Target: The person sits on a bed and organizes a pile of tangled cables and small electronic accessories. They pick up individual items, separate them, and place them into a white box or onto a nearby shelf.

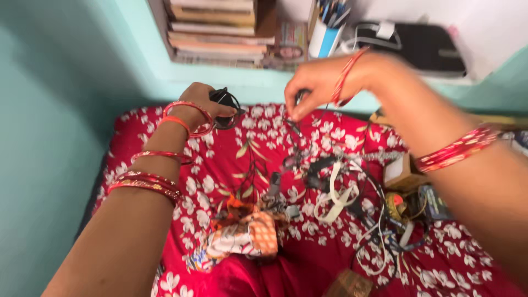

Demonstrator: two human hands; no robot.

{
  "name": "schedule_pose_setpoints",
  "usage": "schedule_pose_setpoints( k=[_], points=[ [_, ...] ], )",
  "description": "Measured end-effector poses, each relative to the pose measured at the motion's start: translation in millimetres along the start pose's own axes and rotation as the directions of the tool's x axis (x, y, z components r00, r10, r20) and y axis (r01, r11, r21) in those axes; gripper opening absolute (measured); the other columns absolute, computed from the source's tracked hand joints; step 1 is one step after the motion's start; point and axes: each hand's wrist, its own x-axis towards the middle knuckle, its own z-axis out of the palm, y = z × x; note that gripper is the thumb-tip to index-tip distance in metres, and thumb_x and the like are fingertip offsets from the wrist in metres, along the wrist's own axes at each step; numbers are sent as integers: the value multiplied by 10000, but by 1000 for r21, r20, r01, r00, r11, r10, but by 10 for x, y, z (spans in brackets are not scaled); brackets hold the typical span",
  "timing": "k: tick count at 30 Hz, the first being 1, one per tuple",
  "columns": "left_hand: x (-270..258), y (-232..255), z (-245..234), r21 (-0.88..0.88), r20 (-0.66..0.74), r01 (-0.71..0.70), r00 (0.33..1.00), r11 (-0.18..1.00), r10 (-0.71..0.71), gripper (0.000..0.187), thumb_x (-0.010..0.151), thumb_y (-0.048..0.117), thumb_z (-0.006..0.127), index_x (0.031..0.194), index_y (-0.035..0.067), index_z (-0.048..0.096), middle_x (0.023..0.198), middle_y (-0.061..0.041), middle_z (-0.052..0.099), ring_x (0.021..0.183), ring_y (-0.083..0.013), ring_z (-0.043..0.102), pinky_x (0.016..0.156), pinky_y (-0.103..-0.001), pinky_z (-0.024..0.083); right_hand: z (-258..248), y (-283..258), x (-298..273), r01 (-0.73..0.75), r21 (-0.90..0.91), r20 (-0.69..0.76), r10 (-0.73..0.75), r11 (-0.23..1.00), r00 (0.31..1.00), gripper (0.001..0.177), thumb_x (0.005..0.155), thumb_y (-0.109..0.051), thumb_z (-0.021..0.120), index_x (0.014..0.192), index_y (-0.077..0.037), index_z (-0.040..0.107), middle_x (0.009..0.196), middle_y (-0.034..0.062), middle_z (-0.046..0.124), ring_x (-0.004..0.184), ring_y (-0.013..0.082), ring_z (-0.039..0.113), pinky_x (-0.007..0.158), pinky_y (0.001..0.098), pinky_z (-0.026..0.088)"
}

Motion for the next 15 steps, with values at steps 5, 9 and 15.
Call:
schedule_pose_setpoints(
  k=[5,9,15],
  points=[
    [-136,388,-472,-124,-92,-82,993,989,71,474,659,380,912,985,52,805,945,-123,796,855,-232,754,822,-370,572,-837,-598,-589,-88,27,-223,91,996,971,250,878,-297,703,990,-76,743,908,33,811,854,154,727,780,329,550],
    [-343,721,-758,-247,-148,-68,988,967,32,527,638,356,896,1051,54,770,983,-116,807,877,-217,777,834,-348,590,-1125,-807,-821,-45,-164,-321,-10,985,947,236,901,-306,692,958,-83,739,892,34,803,835,152,742,781,320,570],
    [-446,1153,-1196,-223,-203,-215,964,951,170,455,705,306,879,1042,20,773,941,-102,815,836,-167,754,784,-332,586,-1538,-1043,-1154,-231,-178,-353,157,957,922,220,887,-303,705,939,-93,741,822,38,767,750,161,706,718,332,559]
  ],
)
